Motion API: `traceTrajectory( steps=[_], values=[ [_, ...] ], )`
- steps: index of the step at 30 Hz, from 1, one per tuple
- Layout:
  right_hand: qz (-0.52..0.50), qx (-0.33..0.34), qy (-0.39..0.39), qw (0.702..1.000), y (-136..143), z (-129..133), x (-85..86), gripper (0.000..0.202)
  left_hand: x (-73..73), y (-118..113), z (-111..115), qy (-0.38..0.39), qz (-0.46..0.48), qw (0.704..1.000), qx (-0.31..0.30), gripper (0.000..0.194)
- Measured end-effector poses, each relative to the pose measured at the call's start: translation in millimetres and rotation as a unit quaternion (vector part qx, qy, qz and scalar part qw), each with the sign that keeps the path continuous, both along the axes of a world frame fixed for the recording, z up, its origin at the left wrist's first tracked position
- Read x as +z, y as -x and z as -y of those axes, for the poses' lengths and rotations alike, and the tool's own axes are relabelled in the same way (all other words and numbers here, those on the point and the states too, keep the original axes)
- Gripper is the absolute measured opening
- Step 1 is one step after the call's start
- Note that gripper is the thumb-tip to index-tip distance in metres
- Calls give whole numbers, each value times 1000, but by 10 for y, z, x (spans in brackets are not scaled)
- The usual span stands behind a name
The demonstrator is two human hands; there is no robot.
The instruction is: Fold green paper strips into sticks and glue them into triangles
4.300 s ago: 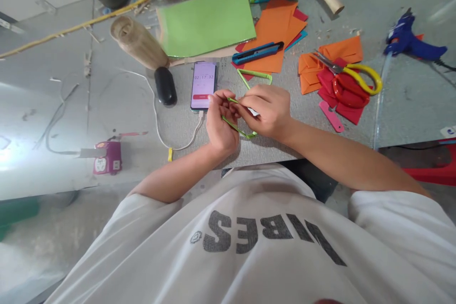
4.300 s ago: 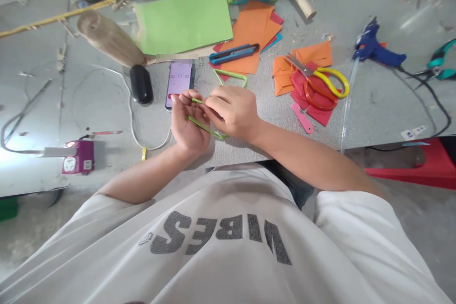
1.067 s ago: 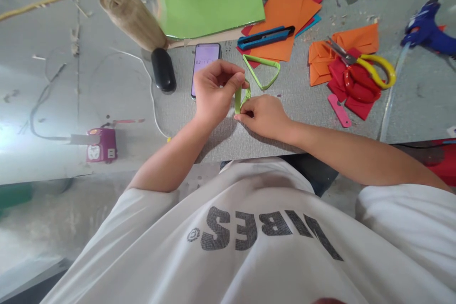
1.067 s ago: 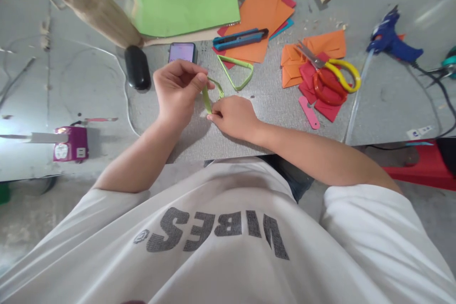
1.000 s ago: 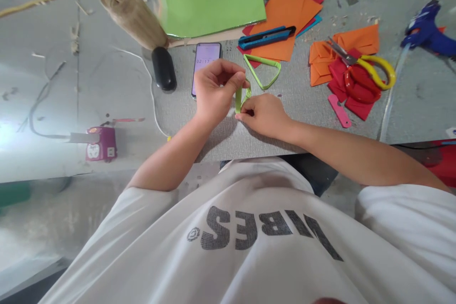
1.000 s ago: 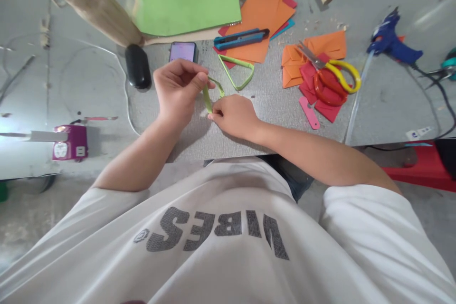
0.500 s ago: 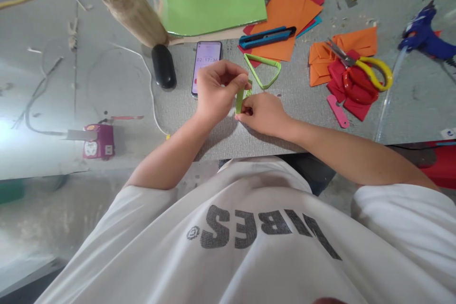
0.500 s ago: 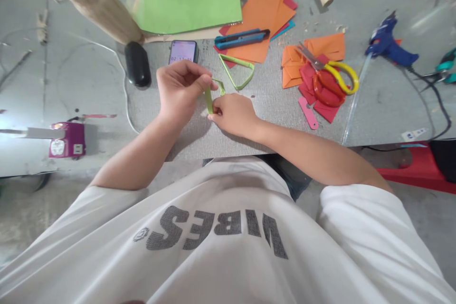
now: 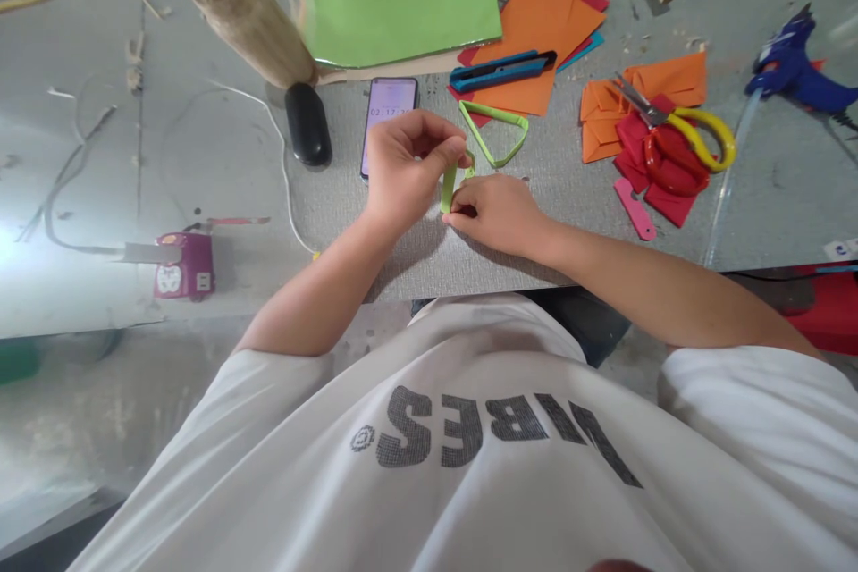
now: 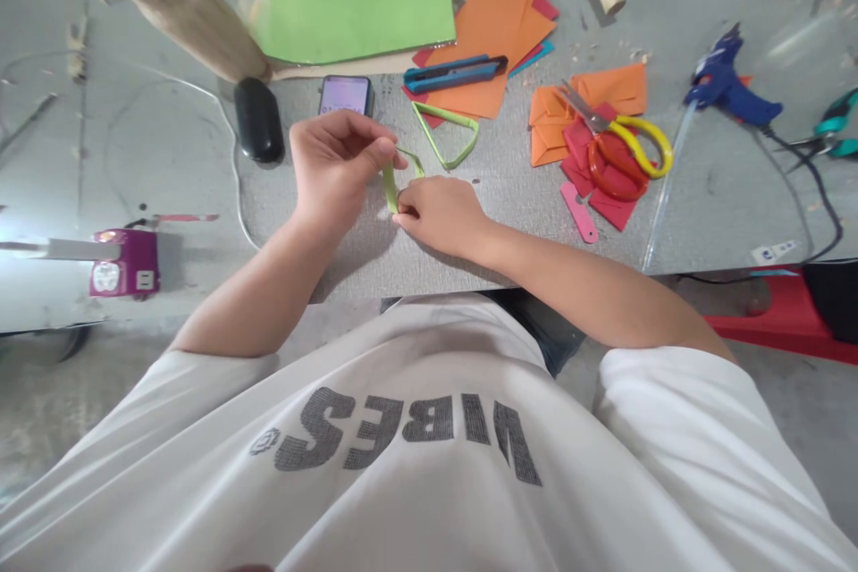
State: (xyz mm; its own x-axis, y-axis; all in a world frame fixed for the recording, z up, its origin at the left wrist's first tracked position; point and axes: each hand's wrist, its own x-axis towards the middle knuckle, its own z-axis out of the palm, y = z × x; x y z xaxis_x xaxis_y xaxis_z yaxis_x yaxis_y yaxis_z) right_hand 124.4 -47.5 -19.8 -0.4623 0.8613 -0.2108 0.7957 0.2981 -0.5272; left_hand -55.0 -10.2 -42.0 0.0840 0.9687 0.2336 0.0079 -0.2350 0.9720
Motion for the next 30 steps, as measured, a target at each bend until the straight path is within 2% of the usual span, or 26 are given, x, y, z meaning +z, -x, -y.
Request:
traceTrajectory(
  steps=[5,8,9,12,14,17,21,26,30],
  values=[
    [7,27,-1,1000,-49,-18,9,18,-32,2,-19,-4,13,1000,10,28],
    [-54,51,12,997,-176,-74,-7,15,-58,8,-27,-24,16,1000,7,26],
    [-86,33,4,996,-231,-104,-25,16,-66,10,-30,-29,15,999,5,25],
    [-157,-86,-79,981,-376,-211,-121,17,-79,12,-29,-41,12,999,-9,21],
    [-168,-115,-127,971,-421,-271,-198,20,-80,9,-18,-52,11,998,-24,19],
    [-153,-75,-139,976,-399,-296,-266,16,-77,0,5,-65,5,997,-35,17],
    [-80,-67,-133,986,-303,-232,-202,18,-73,-8,16,-58,2,998,-21,20],
    [-19,-55,-132,990,-249,-189,-76,36,-67,-14,9,-50,10,999,-13,24],
    [21,-21,-145,989,-256,-194,-71,49,-72,-18,6,-42,3,999,-12,27]
  ],
)
